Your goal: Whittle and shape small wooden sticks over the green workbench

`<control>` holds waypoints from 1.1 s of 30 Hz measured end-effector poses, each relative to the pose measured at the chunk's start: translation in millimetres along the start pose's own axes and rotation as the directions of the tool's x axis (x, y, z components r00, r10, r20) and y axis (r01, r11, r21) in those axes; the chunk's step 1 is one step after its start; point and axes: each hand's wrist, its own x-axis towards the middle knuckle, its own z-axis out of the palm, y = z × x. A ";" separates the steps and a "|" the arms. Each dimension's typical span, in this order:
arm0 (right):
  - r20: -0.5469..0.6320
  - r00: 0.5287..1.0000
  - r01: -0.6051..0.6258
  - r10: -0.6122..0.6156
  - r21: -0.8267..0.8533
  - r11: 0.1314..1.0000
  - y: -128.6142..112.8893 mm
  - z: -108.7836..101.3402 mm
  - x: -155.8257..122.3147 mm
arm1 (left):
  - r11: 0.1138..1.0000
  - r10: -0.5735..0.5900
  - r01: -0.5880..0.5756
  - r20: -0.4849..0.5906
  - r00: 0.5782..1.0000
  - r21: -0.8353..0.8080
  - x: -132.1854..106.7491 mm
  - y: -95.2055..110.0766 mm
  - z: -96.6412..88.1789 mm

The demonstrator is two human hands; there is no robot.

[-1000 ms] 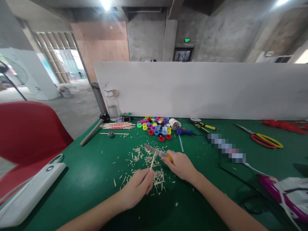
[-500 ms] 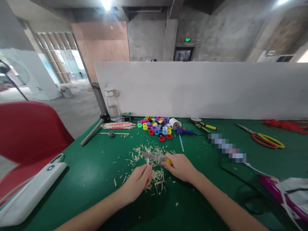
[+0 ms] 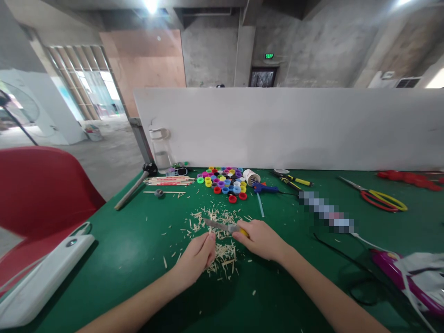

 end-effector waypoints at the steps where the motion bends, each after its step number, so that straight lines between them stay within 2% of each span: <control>1: -0.014 1.000 -0.009 0.009 -0.017 1.000 -0.8 0.7 0.3 | 0.999 -0.011 0.011 -0.002 1.000 -0.037 0.6 -0.7 0.2; 5: -0.033 0.999 -0.040 0.038 -0.062 0.997 -4.5 2.1 1.4 | 0.983 -0.045 0.042 -0.014 0.999 -0.176 4.3 -3.0 -0.8; 7: -0.023 0.998 -0.054 0.052 -0.053 0.997 -6.0 1.8 2.6 | 0.950 -0.069 0.075 0.030 0.997 -0.304 5.0 -1.7 -2.3; 11: -0.016 0.995 -0.101 0.102 0.034 0.994 -1.7 -1.1 7.7 | 0.774 -0.087 0.198 0.209 0.974 -0.602 -2.3 6.7 -1.7; 14: -0.002 0.973 -0.228 0.229 0.092 0.969 9.6 -4.6 10.7 | 0.744 -0.013 0.267 0.387 0.922 -0.613 -12.8 13.7 4.6; 16: 0.009 0.968 -0.253 0.253 0.012 0.967 17.4 -6.0 10.6 | 0.743 0.025 0.285 0.451 0.892 -0.605 -16.8 15.9 8.1; 19: 0.005 0.971 -0.236 0.238 -0.093 0.967 23.4 -5.7 8.5 | 0.746 0.014 0.251 0.391 0.920 -0.617 -14.2 14.6 6.5; 23: -0.002 0.973 -0.230 0.231 -0.108 0.967 23.0 -3.0 6.1 | 0.718 -0.020 0.210 0.282 0.959 -0.663 -5.0 9.7 -1.4; 29: -0.025 0.981 -0.193 0.192 -0.113 0.975 23.5 -1.9 4.9 | 0.729 -0.075 0.267 0.314 0.947 -0.630 -4.1 10.3 1.5; 33: -0.061 0.986 -0.157 0.154 -0.042 0.987 20.1 -3.0 2.4 | 0.716 -0.105 0.254 0.260 0.960 -0.650 -2.2 5.9 -0.2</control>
